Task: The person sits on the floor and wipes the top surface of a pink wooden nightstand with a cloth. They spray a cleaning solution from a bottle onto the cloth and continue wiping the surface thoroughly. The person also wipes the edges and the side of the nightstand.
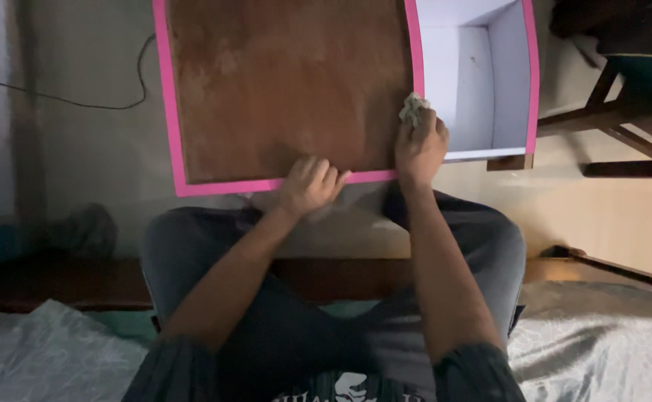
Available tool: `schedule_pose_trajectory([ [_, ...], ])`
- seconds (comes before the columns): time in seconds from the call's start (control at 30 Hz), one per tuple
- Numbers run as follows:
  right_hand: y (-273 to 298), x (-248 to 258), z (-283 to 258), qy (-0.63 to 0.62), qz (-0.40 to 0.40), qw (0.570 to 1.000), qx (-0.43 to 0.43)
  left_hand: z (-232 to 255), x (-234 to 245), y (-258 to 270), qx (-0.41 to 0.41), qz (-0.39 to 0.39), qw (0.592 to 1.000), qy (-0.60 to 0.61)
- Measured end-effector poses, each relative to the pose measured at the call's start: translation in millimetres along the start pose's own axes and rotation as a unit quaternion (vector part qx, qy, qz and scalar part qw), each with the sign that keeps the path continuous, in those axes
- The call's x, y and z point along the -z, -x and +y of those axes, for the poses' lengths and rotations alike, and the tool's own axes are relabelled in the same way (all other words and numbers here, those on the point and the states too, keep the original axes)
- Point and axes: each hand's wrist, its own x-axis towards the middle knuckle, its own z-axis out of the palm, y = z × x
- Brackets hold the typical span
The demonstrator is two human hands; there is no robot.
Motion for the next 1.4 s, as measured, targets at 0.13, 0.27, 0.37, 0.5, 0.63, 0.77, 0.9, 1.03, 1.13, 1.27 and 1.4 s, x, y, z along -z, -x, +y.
schedule_pose_trajectory([
  [0.13, 2.4, -11.1, 1.3, -0.021, -0.013, 1.000, -0.018, -21.6, 1.3, -2.1, 0.007, -0.006, 1.000, -0.002],
  [0.27, 13.8, -19.8, -25.6, -0.039, 0.011, 0.999, -0.029, -50.0, 18.4, -8.2, 0.077, 0.002, 0.997, 0.030],
  [0.37, 28.1, -14.6, -47.8, -0.058, -0.017, 0.997, -0.038, -62.0, 35.3, -7.9, 0.156, -0.045, 0.985, 0.057],
  [0.5, 39.5, -0.9, -55.9, -0.068, -0.012, 0.998, -0.006, -59.9, 29.7, -11.3, 0.184, -0.115, 0.976, 0.025],
  [0.63, 47.0, 11.9, -55.0, -0.097, 0.023, 0.994, 0.042, -54.3, 16.6, -29.4, 0.214, -0.150, 0.964, 0.043],
  [0.77, 27.2, 8.9, -45.3, -0.111, -0.002, 0.993, 0.042, -53.9, 2.0, -49.3, 0.208, -0.077, 0.974, 0.056],
  [0.9, -26.9, -7.9, -30.2, -0.109, -0.033, 0.993, -0.016, -53.5, -7.5, -57.0, 0.205, -0.101, 0.971, 0.071],
  [1.03, -48.4, -14.3, -33.1, -0.005, -0.080, 0.997, -0.001, -52.2, -5.6, -61.3, 0.187, -0.157, 0.966, 0.078],
  [1.13, -20.5, 0.1, -37.9, -0.002, -0.106, 0.994, 0.037, -51.0, -5.0, -63.1, 0.189, -0.222, 0.955, 0.058],
  [1.27, 34.4, 35.1, -45.6, -0.003, -0.166, 0.984, 0.067, -51.5, -8.6, -54.6, 0.177, -0.212, 0.960, 0.047],
  [1.4, 51.4, 45.5, -51.1, -0.010, -0.169, 0.983, 0.065, -51.1, -12.3, -50.7, 0.179, -0.209, 0.960, 0.048],
])
